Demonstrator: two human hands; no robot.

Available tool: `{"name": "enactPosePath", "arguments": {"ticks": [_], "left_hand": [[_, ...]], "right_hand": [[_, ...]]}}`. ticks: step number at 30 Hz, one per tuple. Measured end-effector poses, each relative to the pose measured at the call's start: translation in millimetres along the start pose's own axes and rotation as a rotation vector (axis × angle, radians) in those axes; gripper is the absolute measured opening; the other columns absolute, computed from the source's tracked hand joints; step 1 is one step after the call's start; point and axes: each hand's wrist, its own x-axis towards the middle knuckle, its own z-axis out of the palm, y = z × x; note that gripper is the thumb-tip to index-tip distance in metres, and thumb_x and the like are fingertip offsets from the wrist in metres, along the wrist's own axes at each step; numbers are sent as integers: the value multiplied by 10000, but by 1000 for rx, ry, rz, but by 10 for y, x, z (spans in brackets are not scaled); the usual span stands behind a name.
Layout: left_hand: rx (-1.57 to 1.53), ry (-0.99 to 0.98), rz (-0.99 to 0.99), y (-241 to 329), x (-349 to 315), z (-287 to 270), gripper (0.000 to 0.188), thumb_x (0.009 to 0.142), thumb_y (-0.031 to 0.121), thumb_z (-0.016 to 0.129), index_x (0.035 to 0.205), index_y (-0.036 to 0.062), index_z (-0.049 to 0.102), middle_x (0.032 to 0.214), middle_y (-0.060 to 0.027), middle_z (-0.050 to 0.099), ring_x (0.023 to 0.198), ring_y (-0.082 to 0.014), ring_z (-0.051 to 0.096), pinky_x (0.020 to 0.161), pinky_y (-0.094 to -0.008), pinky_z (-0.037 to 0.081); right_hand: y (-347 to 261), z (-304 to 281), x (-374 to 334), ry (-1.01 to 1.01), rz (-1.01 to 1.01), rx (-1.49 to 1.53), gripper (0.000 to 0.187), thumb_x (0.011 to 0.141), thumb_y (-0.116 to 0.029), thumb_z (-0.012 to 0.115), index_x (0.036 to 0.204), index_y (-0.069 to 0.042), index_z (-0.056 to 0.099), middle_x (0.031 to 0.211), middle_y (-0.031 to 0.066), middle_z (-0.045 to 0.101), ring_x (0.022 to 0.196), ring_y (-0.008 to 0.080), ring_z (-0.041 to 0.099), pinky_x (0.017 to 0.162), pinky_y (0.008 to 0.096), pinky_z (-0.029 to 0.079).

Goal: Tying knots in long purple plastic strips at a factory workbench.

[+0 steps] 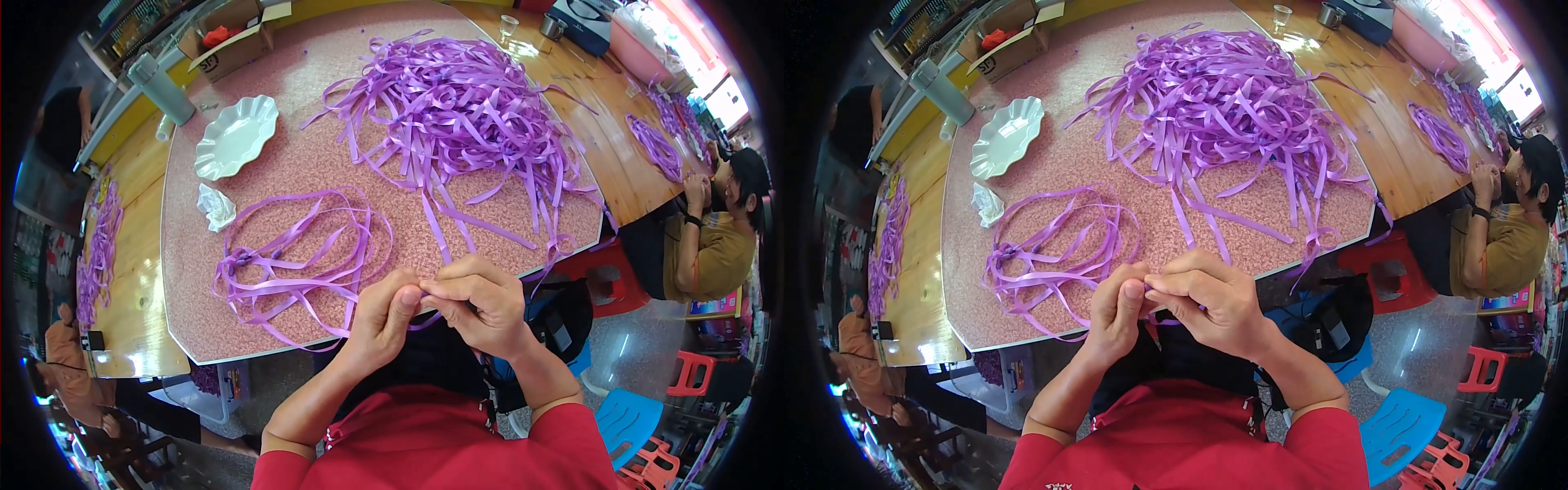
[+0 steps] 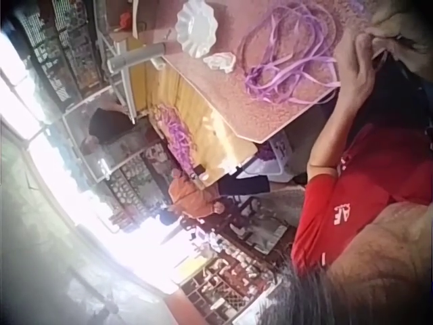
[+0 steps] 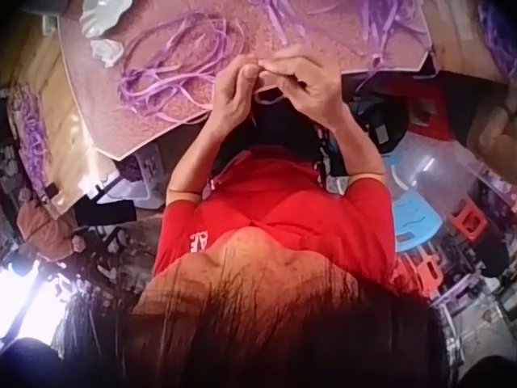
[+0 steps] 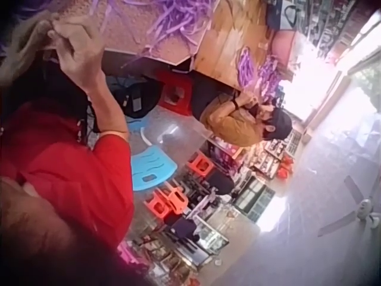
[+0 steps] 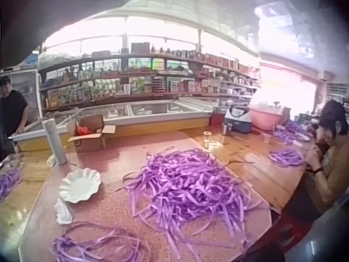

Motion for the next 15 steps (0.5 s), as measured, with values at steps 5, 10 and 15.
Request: {"name": "enactPosePath", "arguments": {"ticks": [5, 10, 15], "left_hand": [[333, 19, 224, 46, 4, -33, 291, 1031, 231, 495, 905, -19, 574, 733, -146, 559, 615, -258, 554, 560, -326, 415], [71, -68, -125, 167, -12, -36, 400, 1061, 351, 406, 861, 27, 530, 665, 26, 441, 586, -74, 392, 529, -243, 328], [-60, -78, -207, 167, 12, -14, 427, 1067, 377, 377, 893, 29, 554, 670, 14, 451, 590, -84, 401, 535, -246, 334]], "right_hand": [[-62, 37, -8, 29, -61, -152, 196, 761, 34, 778, 933, 1, 688, 864, 109, 657, 646, 201, 652, 518, 261, 501], [-3, -33, 67, -48, -135, -167, 178, 784, 35, 758, 945, 5, 687, 873, 118, 657, 646, 197, 660, 521, 264, 506], [37, -104, 83, -111, 184, 206, 136, 839, 28, 723, 971, 8, 692, 899, 89, 636, 615, 89, 611, 487, 220, 470]]}}
